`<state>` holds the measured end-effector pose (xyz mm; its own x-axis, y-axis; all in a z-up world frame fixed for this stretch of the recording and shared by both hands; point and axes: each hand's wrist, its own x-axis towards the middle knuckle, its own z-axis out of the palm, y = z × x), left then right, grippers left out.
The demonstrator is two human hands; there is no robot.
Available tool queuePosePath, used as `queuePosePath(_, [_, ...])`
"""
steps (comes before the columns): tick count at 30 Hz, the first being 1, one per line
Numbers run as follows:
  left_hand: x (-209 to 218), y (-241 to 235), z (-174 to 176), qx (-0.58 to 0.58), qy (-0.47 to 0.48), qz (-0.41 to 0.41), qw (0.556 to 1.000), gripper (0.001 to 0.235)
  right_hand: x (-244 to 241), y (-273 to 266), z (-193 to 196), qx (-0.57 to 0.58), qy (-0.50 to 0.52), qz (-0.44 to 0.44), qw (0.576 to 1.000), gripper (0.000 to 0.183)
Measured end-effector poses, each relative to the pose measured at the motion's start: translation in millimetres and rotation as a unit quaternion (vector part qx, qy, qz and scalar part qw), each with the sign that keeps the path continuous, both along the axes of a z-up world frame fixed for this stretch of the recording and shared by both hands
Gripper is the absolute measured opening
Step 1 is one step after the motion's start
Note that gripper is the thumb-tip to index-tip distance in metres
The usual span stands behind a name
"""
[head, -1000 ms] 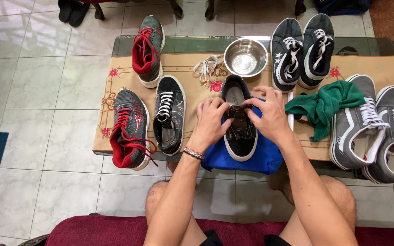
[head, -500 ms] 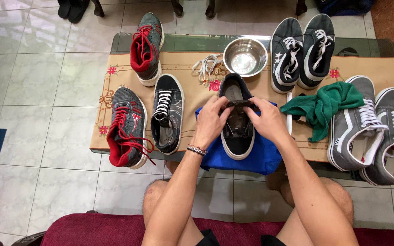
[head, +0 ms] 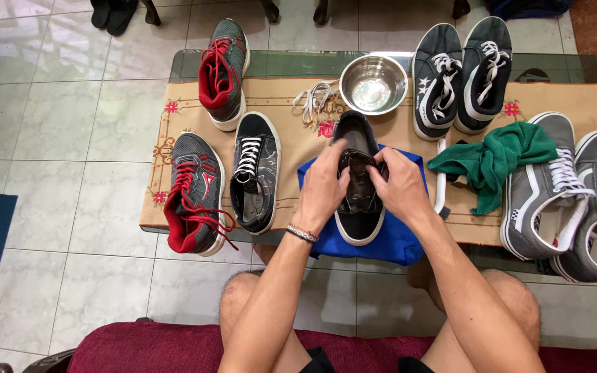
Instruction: The person laces a black and white sneaker by threading white laces through the eyelets and tying a knot. The person then picks up the shoe, adjusts the laces, and places it back on the table.
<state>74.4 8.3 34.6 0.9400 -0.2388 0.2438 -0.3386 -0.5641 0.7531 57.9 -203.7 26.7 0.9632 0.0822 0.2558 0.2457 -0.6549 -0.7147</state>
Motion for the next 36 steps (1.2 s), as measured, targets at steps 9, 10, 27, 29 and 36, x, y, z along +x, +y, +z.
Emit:
queuePosePath(9, [-4,9,-45,0.027,0.06,0.007,0.998,0.038,-22,-3,-5,-0.037,0.042,0.018,0.998,0.015])
queuePosePath(10, [-11,4,-36,0.024,0.058,0.009,0.998,0.038,-27,0,10,-0.041,0.04,0.02,0.998,0.015])
queuePosePath(27, [7,53,-9,-0.102,0.055,0.172,0.978,0.033,171,134,-67,-0.41,0.188,0.065,0.89,0.048])
queuePosePath(29, [9,57,-9,-0.1,0.061,0.164,0.98,0.031,175,133,-79,-0.414,0.191,0.072,0.887,0.048])
queuePosePath(36, [3,62,17,-0.094,0.011,0.147,0.985,0.044,178,109,-103,-0.262,0.118,0.116,0.951,0.043])
